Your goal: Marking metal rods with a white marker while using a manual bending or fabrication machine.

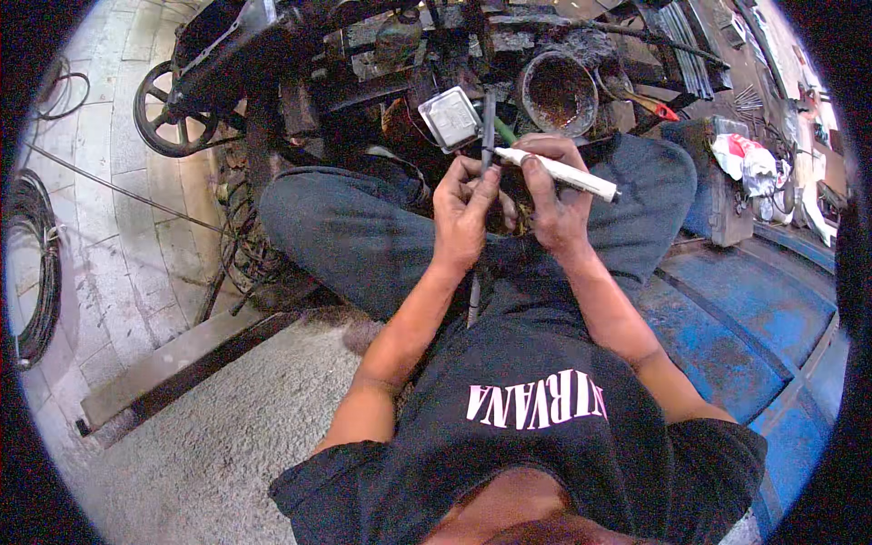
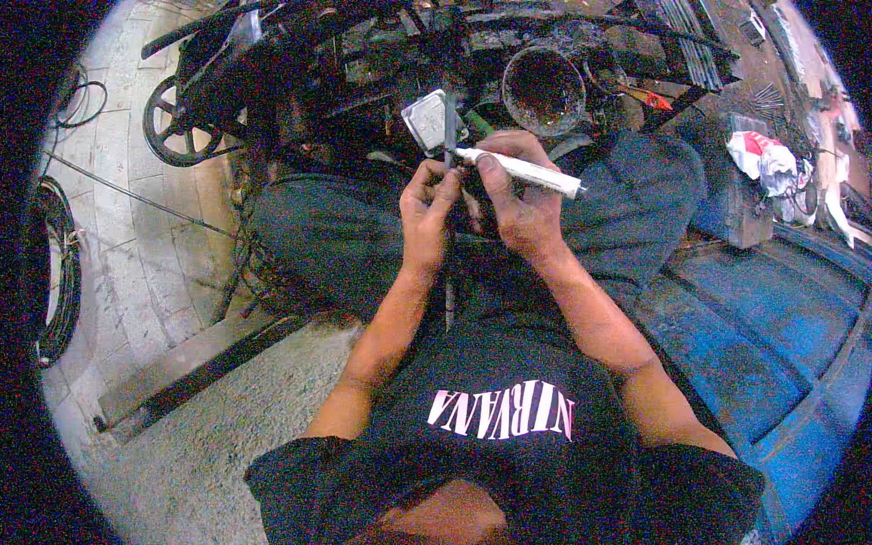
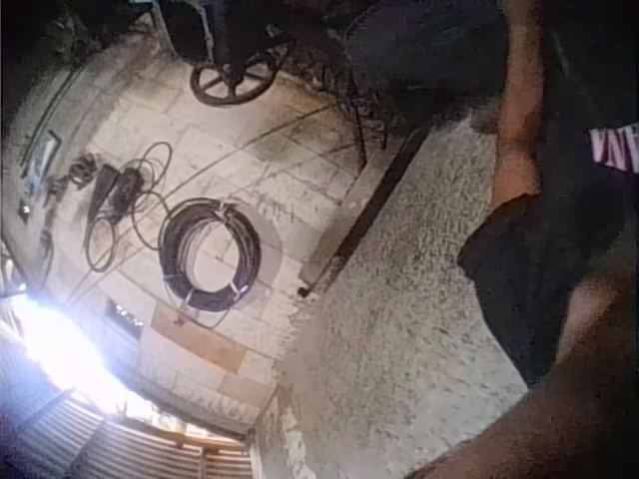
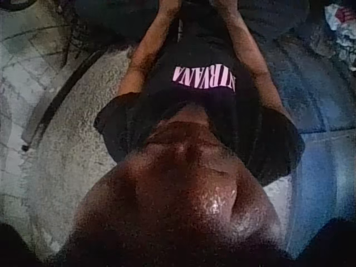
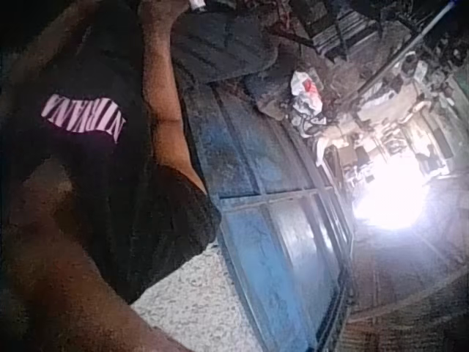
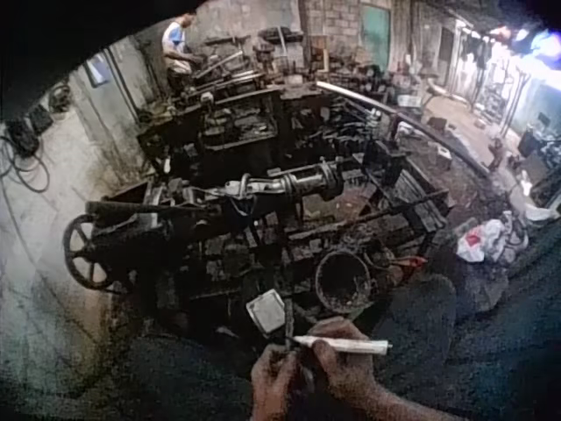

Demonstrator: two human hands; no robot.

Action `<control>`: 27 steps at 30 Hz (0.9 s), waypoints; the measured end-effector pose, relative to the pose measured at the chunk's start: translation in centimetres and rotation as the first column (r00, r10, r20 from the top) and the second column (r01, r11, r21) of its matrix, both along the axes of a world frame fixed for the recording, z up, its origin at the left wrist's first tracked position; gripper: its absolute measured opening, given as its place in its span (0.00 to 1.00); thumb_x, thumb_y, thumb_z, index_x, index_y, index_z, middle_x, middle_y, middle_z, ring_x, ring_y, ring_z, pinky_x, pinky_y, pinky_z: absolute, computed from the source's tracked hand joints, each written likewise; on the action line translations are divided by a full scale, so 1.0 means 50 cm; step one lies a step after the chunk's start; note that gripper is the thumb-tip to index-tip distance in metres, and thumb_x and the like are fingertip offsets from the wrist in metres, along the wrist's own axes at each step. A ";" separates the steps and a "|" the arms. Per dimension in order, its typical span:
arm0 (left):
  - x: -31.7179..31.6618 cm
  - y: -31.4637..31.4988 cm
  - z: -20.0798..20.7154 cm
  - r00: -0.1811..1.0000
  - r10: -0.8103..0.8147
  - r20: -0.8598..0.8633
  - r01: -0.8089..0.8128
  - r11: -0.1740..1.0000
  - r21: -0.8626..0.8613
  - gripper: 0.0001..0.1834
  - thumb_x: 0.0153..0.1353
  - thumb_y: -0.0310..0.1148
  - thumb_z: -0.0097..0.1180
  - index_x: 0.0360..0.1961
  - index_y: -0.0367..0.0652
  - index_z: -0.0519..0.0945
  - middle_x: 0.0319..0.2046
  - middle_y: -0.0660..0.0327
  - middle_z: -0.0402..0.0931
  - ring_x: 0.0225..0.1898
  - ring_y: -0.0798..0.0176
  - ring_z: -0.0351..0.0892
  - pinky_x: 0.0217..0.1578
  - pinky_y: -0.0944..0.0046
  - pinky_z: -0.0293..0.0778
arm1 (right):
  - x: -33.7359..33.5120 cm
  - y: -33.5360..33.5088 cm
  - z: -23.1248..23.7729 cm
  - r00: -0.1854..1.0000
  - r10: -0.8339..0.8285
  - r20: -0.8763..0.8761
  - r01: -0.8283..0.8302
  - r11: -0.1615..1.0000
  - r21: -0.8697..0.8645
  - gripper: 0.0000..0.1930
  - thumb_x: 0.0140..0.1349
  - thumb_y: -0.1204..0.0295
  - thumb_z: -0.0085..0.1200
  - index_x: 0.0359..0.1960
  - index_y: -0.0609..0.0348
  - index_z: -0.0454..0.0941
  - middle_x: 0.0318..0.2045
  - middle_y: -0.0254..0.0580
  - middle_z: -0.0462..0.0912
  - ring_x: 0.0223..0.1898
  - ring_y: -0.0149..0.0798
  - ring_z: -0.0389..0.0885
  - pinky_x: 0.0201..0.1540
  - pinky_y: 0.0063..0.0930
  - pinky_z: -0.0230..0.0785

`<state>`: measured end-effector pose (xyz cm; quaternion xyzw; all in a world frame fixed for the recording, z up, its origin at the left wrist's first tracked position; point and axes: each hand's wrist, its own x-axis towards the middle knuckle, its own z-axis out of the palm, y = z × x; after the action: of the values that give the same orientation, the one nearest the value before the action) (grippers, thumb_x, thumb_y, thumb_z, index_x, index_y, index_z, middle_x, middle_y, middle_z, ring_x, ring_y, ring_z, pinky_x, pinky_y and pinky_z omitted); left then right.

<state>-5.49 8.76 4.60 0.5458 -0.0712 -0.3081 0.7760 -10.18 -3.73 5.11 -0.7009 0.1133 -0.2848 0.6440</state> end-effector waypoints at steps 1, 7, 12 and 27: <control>-0.001 -0.002 0.000 1.000 0.001 -0.004 -0.001 1.000 -0.003 0.11 0.69 0.36 0.49 0.37 0.38 0.68 0.18 0.58 0.75 0.17 0.68 0.74 0.19 0.69 0.71 | 0.000 0.000 -0.001 1.000 -0.014 -0.016 0.014 1.000 -0.012 0.05 0.62 0.76 0.52 0.37 0.64 0.75 0.37 0.42 0.78 0.40 0.34 0.76 0.46 0.27 0.68; -0.008 -0.010 0.003 0.997 0.022 0.068 -0.025 0.999 0.047 0.12 0.71 0.36 0.44 0.35 0.37 0.70 0.21 0.57 0.78 0.22 0.67 0.77 0.28 0.68 0.74 | -0.006 -0.009 0.002 0.993 -0.086 -0.082 0.090 0.994 0.054 0.05 0.62 0.75 0.52 0.37 0.63 0.75 0.37 0.43 0.79 0.39 0.34 0.76 0.46 0.28 0.69; 0.000 -0.003 0.007 0.994 -0.005 0.109 -0.003 0.997 0.076 0.14 0.72 0.36 0.41 0.35 0.36 0.72 0.24 0.57 0.79 0.27 0.67 0.79 0.32 0.68 0.74 | 0.001 -0.006 0.010 0.998 -0.057 -0.036 0.057 0.998 -0.017 0.06 0.62 0.74 0.52 0.37 0.63 0.75 0.36 0.43 0.79 0.39 0.34 0.76 0.46 0.28 0.69; 0.002 -0.001 0.002 0.999 -0.045 0.028 0.043 0.998 0.046 0.17 0.73 0.40 0.40 0.35 0.37 0.72 0.24 0.57 0.78 0.26 0.67 0.78 0.32 0.67 0.74 | -0.007 0.004 0.022 0.999 0.007 -0.032 -0.001 0.986 0.169 0.05 0.61 0.76 0.52 0.36 0.64 0.75 0.36 0.44 0.78 0.38 0.34 0.76 0.44 0.28 0.69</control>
<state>-5.39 8.73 4.68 0.5661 -0.0873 -0.3187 0.7552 -10.53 -3.53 6.23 -0.6486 0.1460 -0.2616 0.6997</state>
